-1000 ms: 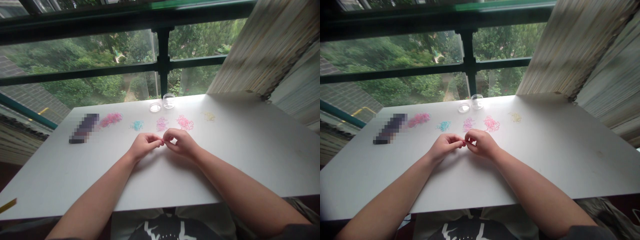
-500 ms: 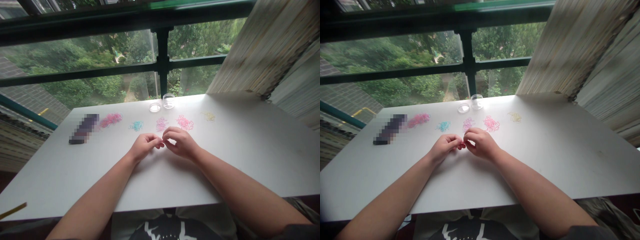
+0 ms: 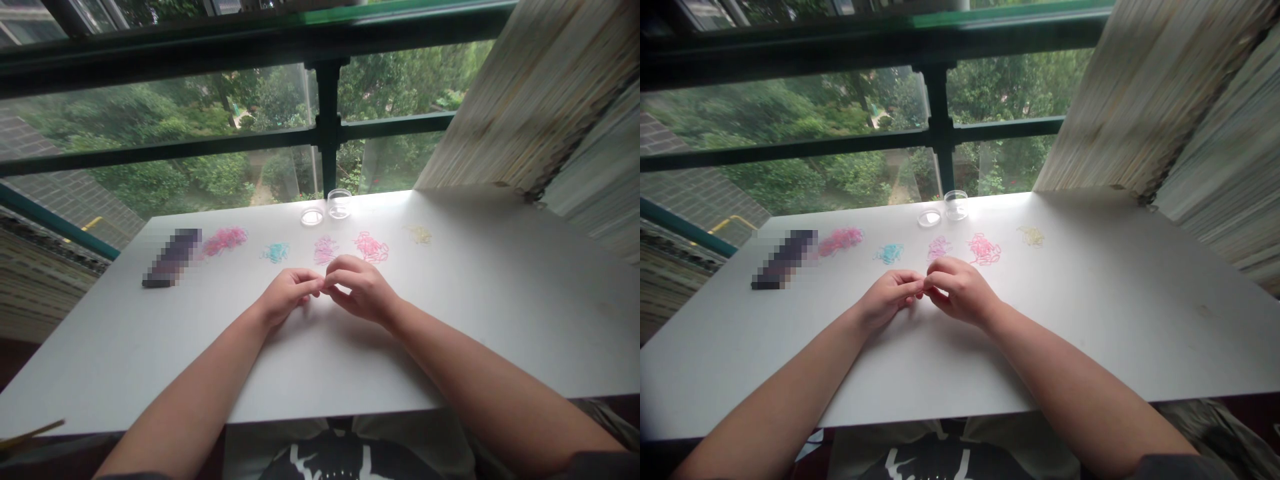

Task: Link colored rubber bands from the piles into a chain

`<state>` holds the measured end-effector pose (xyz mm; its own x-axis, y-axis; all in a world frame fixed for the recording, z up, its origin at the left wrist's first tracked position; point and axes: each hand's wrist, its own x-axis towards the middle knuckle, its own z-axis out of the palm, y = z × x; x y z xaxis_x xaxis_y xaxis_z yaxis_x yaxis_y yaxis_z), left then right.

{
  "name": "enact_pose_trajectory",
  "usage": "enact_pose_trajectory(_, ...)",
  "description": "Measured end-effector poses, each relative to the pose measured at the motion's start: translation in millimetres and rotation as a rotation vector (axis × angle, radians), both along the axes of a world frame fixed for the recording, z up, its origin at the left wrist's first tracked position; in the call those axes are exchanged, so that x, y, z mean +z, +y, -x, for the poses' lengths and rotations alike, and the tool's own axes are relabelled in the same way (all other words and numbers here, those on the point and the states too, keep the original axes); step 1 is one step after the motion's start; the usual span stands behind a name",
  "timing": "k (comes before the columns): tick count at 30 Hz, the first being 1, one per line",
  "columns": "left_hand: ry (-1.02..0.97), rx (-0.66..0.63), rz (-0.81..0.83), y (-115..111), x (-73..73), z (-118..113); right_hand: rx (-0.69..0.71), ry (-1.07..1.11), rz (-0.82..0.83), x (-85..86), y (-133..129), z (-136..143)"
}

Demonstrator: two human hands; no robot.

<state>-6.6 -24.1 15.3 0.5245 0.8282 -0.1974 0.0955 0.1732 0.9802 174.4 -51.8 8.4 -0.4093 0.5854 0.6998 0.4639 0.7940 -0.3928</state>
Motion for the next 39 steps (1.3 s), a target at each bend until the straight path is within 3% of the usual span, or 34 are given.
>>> enact_pose_trajectory(12,-0.040,-0.033,0.048,2,-1.9,1,-0.007,-0.014,-0.010,2.1,-3,1)
enact_pose_trajectory(19,-0.078,0.031,0.039,4,-3.6,1,-0.016,0.028,0.031,1.3,-1,-1)
enact_pose_trajectory(28,0.017,0.198,-0.116,15,-3.4,13,-0.049,0.125,0.099,3.5,0,-8)
enact_pose_trajectory(33,0.226,0.360,-0.419,34,-3.8,37,-0.087,0.185,0.121,3.7,3,-10)
enact_pose_trajectory(36,0.453,0.511,-0.599,50,-3.7,66,-0.123,0.189,0.132,2.6,7,-17)
enact_pose_trajectory(39,0.690,0.676,-0.643,65,-4.3,98,-0.231,0.174,0.132,1.7,16,-35)
